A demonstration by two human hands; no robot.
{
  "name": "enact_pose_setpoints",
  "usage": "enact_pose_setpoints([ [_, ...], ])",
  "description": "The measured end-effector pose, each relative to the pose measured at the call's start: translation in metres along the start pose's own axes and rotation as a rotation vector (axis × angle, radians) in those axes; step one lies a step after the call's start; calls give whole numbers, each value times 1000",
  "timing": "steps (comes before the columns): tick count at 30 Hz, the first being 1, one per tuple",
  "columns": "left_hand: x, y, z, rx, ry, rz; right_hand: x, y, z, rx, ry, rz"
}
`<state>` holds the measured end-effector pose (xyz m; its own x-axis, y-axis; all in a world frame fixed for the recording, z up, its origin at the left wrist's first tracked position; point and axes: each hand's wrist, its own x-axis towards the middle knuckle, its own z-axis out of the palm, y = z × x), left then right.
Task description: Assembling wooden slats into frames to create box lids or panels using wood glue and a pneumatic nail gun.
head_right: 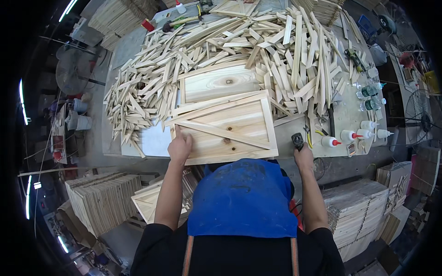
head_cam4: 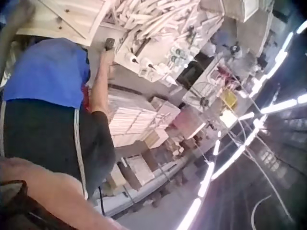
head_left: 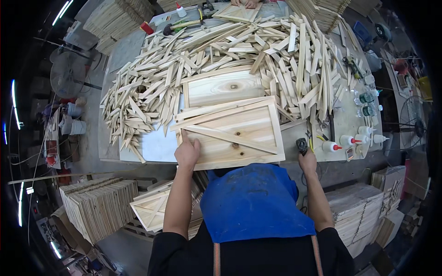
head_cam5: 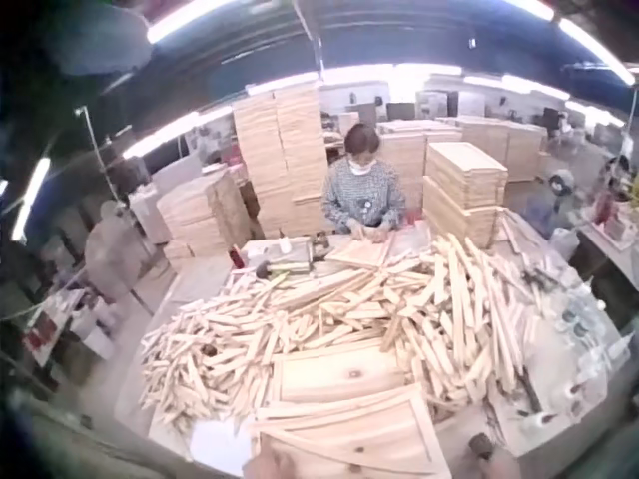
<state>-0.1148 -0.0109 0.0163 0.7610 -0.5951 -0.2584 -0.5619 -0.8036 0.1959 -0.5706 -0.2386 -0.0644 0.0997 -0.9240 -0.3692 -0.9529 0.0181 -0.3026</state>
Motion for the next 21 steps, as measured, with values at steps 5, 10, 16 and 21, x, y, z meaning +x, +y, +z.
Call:
enact_pose_setpoints([
  [5, 9, 15, 14, 39, -11, -29, 7, 2, -5, 69, -34, -29],
  [10, -19, 10, -4, 322, 58, 109, 23, 6, 43, 239, -128, -223],
  [16, -125, 224, -124, -560, -179, 461, 23, 11, 57, 70, -173, -326],
  [21, -192, 344, -229, -591, -156, 1277, 32, 10, 55, 4, -91, -406],
])
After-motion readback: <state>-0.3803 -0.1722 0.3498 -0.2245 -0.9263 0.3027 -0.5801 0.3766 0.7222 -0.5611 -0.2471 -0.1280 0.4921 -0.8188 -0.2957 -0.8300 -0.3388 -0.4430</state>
